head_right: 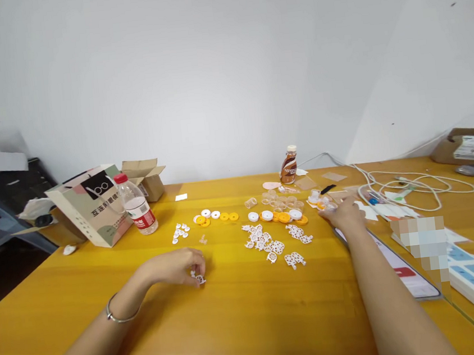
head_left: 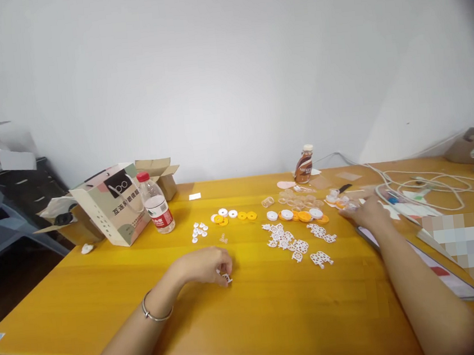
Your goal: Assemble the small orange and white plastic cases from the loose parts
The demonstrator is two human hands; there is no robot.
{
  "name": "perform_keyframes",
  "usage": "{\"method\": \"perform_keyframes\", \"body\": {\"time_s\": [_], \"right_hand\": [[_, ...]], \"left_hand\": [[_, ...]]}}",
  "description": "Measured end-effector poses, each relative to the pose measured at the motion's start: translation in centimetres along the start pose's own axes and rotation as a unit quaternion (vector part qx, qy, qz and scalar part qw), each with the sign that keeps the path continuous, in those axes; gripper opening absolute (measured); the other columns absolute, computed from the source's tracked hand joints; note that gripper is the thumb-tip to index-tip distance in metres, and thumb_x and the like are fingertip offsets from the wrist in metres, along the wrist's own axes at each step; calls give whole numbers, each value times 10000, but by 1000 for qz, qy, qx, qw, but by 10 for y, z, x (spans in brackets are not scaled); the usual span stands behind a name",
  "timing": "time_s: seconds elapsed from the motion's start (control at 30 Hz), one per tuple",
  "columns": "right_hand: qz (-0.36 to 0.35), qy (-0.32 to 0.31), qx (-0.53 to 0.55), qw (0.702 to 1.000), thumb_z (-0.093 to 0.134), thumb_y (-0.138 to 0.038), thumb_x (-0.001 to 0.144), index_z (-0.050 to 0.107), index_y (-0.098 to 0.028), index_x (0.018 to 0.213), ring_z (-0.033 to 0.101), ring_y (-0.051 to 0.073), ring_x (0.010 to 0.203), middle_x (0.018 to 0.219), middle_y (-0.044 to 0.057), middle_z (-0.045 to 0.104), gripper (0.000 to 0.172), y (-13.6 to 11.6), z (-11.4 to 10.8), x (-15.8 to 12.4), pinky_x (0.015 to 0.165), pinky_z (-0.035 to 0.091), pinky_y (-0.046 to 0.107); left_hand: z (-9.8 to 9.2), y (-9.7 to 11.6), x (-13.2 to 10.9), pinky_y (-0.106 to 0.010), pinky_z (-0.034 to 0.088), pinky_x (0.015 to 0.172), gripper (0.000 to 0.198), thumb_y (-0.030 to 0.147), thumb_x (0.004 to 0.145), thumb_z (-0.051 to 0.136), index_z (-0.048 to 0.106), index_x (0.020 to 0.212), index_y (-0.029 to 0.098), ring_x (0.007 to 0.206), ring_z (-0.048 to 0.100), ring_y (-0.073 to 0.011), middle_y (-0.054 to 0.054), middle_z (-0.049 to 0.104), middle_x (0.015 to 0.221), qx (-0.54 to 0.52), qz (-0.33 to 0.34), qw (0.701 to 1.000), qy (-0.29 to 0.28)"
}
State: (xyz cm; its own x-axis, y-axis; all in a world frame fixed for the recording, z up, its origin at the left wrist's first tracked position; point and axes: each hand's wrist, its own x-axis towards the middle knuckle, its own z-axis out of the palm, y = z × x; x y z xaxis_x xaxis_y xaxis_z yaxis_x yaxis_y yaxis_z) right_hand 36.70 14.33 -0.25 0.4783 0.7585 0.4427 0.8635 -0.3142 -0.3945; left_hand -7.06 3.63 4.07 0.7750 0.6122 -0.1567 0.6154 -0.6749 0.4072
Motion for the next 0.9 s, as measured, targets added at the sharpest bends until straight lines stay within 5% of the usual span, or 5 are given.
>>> {"method": "perform_keyframes", "body": {"time_s": [0.07, 0.2, 0.43, 0.6, 0.9], "right_hand": [[40, 20, -7, 999, 609, -505, 582, 405, -10, 1140, 458, 378, 943, 1038, 329, 464, 773, -8, -6, -8, 637, 304, 395], [-88, 98, 47, 990, 485, -458, 711, 486, -131, 1053, 425, 334, 998, 1024, 193, 505, 473, -44, -19, -28, 743, 331, 410], [-301, 7, 144, 943, 442, -359, 772, 549, -193, 908, 491, 243, 928, 955, 93, 571, 240, -106, -15, -64, 786, 361, 360], [-337, -88, 93, 933, 450, -301, 768, 587, -183, 918, 506, 235, 948, 977, 98, 595, 235, -110, 10, -66, 828, 352, 359], [-353, -150, 60, 922, 453, -284, 776, 597, -183, 948, 545, 213, 894, 966, 94, 626, 246, -99, 25, -71, 722, 378, 290]], "left_hand": [[5, 0, 4, -205, 386, 564, 131, 229, 640, 625, 594, 754, 174, 640, 525, -120, -12, 585, 750, 9, 0, 1000, 2], [14, -3, 8, -202, 377, 551, 126, 103, 628, 558, 577, 725, 180, 608, 510, -110, 2, 588, 721, 43, -13, 999, -1], [8, 10, 8, -206, 367, 574, 115, 92, 710, 466, 551, 703, 169, 598, 497, -102, -5, 583, 704, 61, 23, 996, 53], [19, 16, 30, -301, 324, 762, 139, 213, 827, 406, 541, 827, 180, 775, 510, -148, -31, 581, 810, 159, 18, 968, 193], [45, -1, 61, -328, 287, 766, 222, 236, 874, 340, 558, 906, 206, 829, 504, -163, -39, 600, 858, 214, -10, 945, 247]]}}
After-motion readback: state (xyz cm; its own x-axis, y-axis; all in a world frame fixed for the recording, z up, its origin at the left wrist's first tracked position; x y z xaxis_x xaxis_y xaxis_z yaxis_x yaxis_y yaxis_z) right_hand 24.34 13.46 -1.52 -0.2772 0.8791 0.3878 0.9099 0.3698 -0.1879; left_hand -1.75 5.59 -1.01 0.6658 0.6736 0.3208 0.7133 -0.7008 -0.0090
